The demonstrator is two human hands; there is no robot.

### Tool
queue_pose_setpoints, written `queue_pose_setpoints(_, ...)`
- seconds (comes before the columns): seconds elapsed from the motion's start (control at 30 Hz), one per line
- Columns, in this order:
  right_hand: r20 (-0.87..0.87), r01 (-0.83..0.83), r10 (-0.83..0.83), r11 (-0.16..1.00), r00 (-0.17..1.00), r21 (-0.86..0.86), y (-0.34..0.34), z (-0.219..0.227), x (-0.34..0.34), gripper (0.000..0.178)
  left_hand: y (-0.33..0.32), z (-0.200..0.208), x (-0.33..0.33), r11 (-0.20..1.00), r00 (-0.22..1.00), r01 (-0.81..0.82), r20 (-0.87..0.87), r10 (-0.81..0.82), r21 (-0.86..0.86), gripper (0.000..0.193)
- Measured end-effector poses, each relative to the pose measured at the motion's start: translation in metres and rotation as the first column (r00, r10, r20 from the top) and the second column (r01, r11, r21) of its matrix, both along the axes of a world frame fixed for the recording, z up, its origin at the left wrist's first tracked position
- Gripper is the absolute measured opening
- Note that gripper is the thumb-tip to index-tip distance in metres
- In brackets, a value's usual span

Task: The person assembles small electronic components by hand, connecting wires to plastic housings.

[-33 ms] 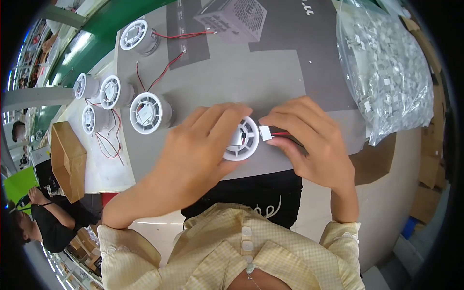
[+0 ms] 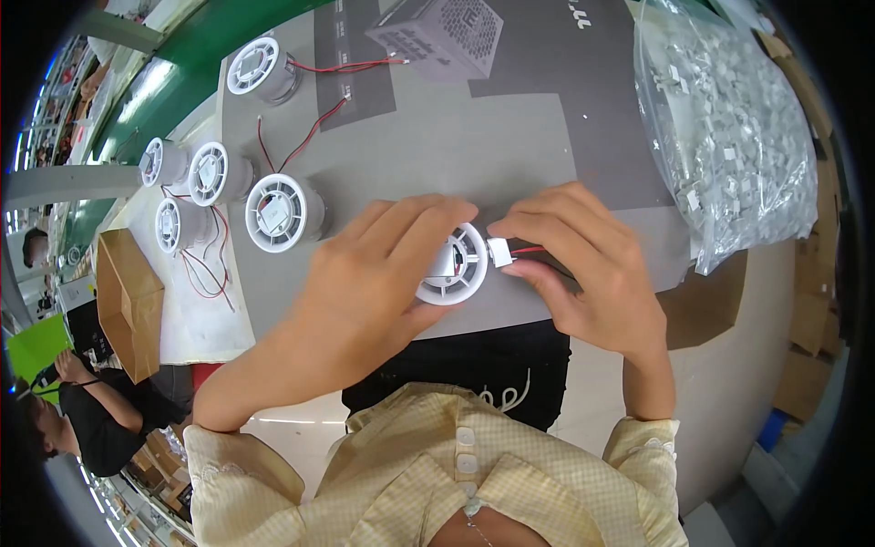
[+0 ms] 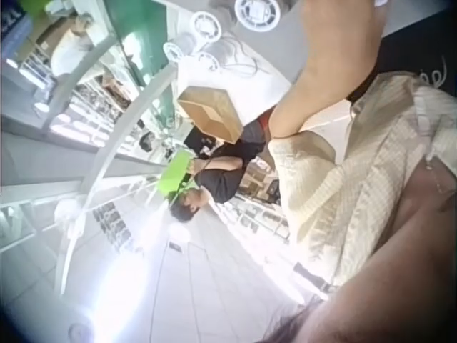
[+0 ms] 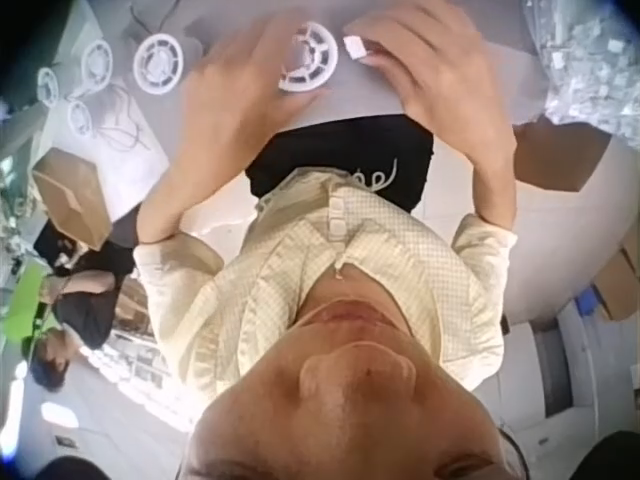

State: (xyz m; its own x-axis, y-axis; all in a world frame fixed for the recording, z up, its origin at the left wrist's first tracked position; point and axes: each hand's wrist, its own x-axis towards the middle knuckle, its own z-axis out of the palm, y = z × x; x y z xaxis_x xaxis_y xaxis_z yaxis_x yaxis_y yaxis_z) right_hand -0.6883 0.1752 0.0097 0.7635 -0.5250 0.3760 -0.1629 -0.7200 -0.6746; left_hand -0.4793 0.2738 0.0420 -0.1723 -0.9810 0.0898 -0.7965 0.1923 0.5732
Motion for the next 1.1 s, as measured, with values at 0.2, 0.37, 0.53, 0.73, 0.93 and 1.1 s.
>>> queue_pose_setpoints(0.2,0.067,0.012,-0.012,1.0,0.998,0.002,0.012,-0.006,0.004,0.034,0.007,-0.009,0.007,0.997,0.982,-0.048,-0.18,0.059,0.065,0.069)
queue_pose_setpoints(0.37,0.145,0.043,-0.025,0.991,0.989,-0.124,0.015,-0.012,0.007,0.034,0.008,-0.023,0.014,1.0,0.936,-0.005,-0.351,0.002,-0.007,0.068)
queue_pose_setpoints(0.53,0.063,0.083,-0.079,0.994,0.995,-0.072,0.019,-0.004,0.01,0.034,0.007,-0.027,0.015,0.999,0.921,-0.036,-0.389,0.038,0.012,0.068)
queue_pose_setpoints(0.73,0.008,0.066,-0.066,0.997,0.998,-0.033,0.025,0.004,0.015,0.035,0.012,-0.027,0.016,0.999,0.947,-0.044,-0.319,0.045,0.009,0.07)
queue_pose_setpoints(0.93,-0.234,0.018,-0.171,0.84,0.957,-0.542,0.019,0.058,0.022,0.049,-0.004,-0.001,0.023,0.975,0.951,-0.129,-0.302,0.069,-0.182,0.057)
queue_pose_setpoints(1.1,0.005,0.156,-0.214,0.697,0.977,-0.7,0.017,0.076,0.008,0.059,-0.005,0.065,0.083,0.933,0.964,-0.266,-0.067,0.257,-0.242,0.056)
